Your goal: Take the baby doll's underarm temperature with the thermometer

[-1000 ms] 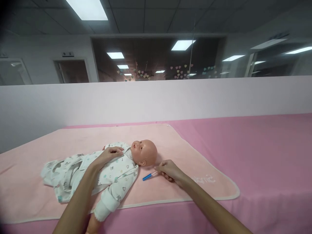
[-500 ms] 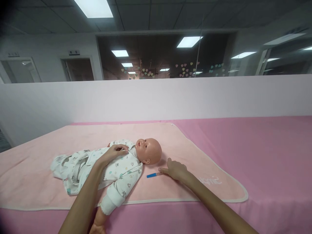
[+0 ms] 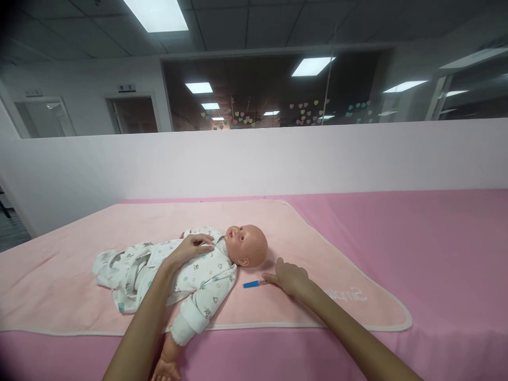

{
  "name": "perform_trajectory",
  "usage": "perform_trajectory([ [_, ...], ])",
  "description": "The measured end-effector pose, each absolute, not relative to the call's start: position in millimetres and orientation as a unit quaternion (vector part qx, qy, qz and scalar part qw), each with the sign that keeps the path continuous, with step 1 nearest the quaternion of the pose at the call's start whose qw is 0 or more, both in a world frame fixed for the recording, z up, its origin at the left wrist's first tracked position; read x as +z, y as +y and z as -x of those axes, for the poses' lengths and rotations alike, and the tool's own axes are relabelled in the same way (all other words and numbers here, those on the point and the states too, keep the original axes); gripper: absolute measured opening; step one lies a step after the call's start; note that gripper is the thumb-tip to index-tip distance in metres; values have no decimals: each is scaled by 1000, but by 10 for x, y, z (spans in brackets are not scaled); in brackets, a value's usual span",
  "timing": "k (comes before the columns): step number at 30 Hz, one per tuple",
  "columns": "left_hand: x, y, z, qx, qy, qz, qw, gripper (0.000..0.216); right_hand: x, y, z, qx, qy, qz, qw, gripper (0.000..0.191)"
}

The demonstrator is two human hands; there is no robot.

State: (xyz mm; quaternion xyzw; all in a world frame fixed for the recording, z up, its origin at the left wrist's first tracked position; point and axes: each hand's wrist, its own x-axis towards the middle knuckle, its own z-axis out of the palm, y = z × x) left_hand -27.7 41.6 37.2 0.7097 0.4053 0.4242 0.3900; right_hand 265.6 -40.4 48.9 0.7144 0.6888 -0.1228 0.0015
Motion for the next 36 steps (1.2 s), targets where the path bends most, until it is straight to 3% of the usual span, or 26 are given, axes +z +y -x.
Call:
perform_trajectory([
  [10, 403, 382, 295, 409, 405, -703, 418, 33, 413, -431, -2608, -64, 680, -730, 20, 50],
  [14, 386, 377, 296, 408, 402, -699, 427, 29, 458, -497, -2639, -52, 692, -720, -23, 47],
  [20, 444, 311, 285, 398, 387, -713, 427, 19, 704, -551, -2283, 42, 694, -691, -196, 42],
  [27, 496, 271, 263, 404, 351, -723, 437, 15, 522, 1, -1137, 41, 775, -372, -508, 20],
  [36, 444, 372, 298, 393, 357, -743, 407, 23, 173, 194, -972, -44, 706, -345, -617, 36],
])
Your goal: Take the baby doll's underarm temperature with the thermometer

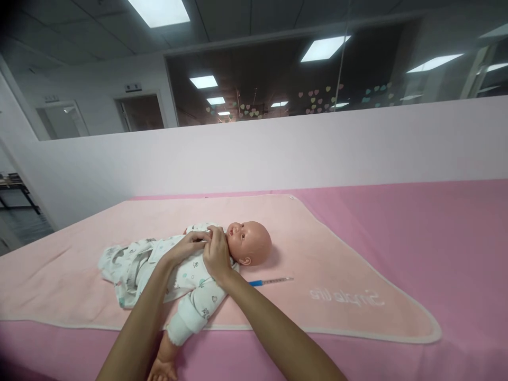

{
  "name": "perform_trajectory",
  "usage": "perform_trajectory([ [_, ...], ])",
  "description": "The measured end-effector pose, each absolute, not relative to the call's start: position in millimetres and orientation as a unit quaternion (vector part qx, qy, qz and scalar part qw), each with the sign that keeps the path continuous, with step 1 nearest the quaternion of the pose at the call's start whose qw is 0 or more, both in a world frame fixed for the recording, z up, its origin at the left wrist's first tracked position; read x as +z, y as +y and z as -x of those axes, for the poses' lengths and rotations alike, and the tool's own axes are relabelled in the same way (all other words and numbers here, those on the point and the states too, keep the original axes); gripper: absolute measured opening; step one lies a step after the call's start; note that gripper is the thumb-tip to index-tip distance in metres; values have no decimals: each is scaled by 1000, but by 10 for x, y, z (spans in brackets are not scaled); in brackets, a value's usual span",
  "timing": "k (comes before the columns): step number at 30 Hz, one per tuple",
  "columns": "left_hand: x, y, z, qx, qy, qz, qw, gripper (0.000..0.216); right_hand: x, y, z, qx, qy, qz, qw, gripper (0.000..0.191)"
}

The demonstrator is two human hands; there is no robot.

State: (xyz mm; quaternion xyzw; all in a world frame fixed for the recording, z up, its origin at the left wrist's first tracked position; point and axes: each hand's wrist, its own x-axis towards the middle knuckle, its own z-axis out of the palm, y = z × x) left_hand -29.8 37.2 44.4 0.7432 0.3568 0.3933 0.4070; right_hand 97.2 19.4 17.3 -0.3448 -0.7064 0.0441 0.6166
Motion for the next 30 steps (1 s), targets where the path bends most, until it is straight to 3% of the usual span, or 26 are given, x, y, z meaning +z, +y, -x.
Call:
perform_trajectory([
  [10, 455, 307, 305, 382, 341, -744, 429, 30, 203, 169, -944, 40, -721, 357, 593, 39],
  [19, 458, 304, 292, 417, 313, -695, 496, 26, 235, 85, -929, 2, -740, 375, 558, 29],
  [30, 468, 301, 269, 407, 335, -703, 477, 36, 211, 83, -928, 53, -660, 337, 669, 24],
])
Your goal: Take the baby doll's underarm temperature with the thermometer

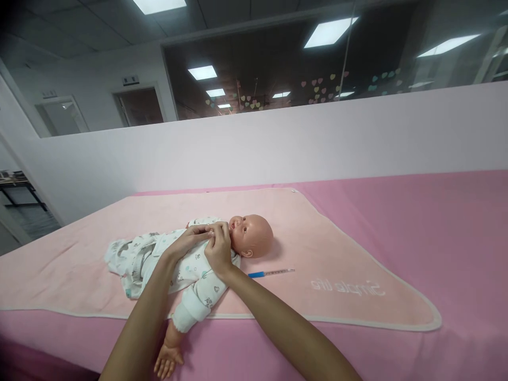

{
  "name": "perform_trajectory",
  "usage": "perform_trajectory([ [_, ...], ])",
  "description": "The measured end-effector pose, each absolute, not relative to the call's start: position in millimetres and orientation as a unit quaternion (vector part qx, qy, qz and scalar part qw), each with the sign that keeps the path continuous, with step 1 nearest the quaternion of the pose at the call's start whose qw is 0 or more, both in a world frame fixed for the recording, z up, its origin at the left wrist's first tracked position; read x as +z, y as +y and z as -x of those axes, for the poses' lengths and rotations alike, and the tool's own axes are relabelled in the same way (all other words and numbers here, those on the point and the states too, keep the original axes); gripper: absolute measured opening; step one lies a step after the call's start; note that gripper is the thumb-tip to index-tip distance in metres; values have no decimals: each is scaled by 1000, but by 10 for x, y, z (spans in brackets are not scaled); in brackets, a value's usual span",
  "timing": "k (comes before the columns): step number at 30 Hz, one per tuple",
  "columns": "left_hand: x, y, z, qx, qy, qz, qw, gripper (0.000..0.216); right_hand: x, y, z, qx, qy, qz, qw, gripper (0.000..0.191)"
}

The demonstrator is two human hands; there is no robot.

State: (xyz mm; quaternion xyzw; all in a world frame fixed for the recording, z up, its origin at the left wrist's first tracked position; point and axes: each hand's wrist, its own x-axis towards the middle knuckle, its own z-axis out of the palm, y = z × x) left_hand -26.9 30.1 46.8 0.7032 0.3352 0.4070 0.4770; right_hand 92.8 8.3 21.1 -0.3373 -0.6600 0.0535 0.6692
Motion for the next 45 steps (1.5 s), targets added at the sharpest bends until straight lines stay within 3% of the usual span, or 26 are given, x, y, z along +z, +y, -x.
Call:
perform_trajectory([
  [11, 447, 312, 296, 398, 343, -709, 470, 39, 214, 79, -929, 58, -638, 320, 698, 20],
  [23, 457, 287, 261, 430, 368, -685, 459, 37, 215, 70, -915, 58, -684, 355, 634, 35],
  [33, 430, 316, 265, 443, 348, -682, 466, 35, 222, 70, -909, 72, -669, 351, 651, 26],
  [40, 430, 321, 269, 447, 344, -676, 475, 36, 239, 57, -911, 66, -683, 363, 631, 35],
  [45, 442, 302, 265, 454, 349, -671, 471, 35, 212, 77, -907, 64, -673, 367, 639, 29],
])
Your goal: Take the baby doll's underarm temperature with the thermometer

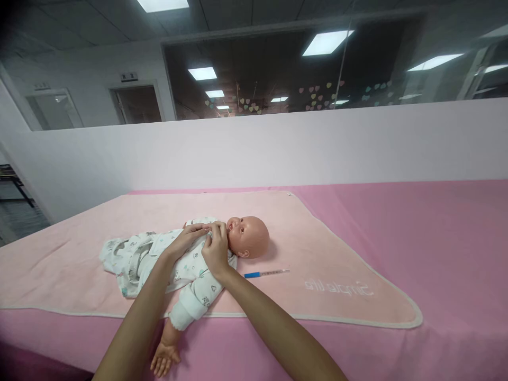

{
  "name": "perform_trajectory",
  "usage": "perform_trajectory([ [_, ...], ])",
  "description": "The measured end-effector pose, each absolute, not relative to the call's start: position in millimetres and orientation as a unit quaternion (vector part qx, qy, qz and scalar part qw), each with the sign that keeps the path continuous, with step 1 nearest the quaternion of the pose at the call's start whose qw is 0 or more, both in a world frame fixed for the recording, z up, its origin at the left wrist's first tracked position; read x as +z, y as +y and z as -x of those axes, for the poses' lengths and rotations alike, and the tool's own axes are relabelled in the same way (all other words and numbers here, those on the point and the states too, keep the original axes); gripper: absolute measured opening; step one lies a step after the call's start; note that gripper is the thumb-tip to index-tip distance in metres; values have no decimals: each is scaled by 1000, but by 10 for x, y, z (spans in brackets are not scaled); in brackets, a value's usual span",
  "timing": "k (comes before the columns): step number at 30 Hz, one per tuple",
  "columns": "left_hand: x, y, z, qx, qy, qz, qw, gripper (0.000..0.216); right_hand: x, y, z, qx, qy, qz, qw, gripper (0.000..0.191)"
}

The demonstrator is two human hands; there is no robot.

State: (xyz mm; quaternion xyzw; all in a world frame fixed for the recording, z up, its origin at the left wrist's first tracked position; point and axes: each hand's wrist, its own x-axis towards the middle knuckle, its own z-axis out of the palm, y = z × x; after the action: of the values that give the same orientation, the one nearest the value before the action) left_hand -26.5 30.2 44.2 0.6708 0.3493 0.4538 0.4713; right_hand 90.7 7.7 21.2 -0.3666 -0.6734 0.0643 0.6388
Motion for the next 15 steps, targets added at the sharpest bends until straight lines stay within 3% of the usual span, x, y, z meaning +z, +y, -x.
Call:
perform_trajectory([
  [6, 422, 328, 263, 450, 349, -665, 483, 32, 226, 67, -909, 49, -682, 362, 634, 24],
  [15, 408, 318, 273, 459, 344, -675, 464, 22, 191, 45, -880, 13, -716, 337, 611, 39],
])
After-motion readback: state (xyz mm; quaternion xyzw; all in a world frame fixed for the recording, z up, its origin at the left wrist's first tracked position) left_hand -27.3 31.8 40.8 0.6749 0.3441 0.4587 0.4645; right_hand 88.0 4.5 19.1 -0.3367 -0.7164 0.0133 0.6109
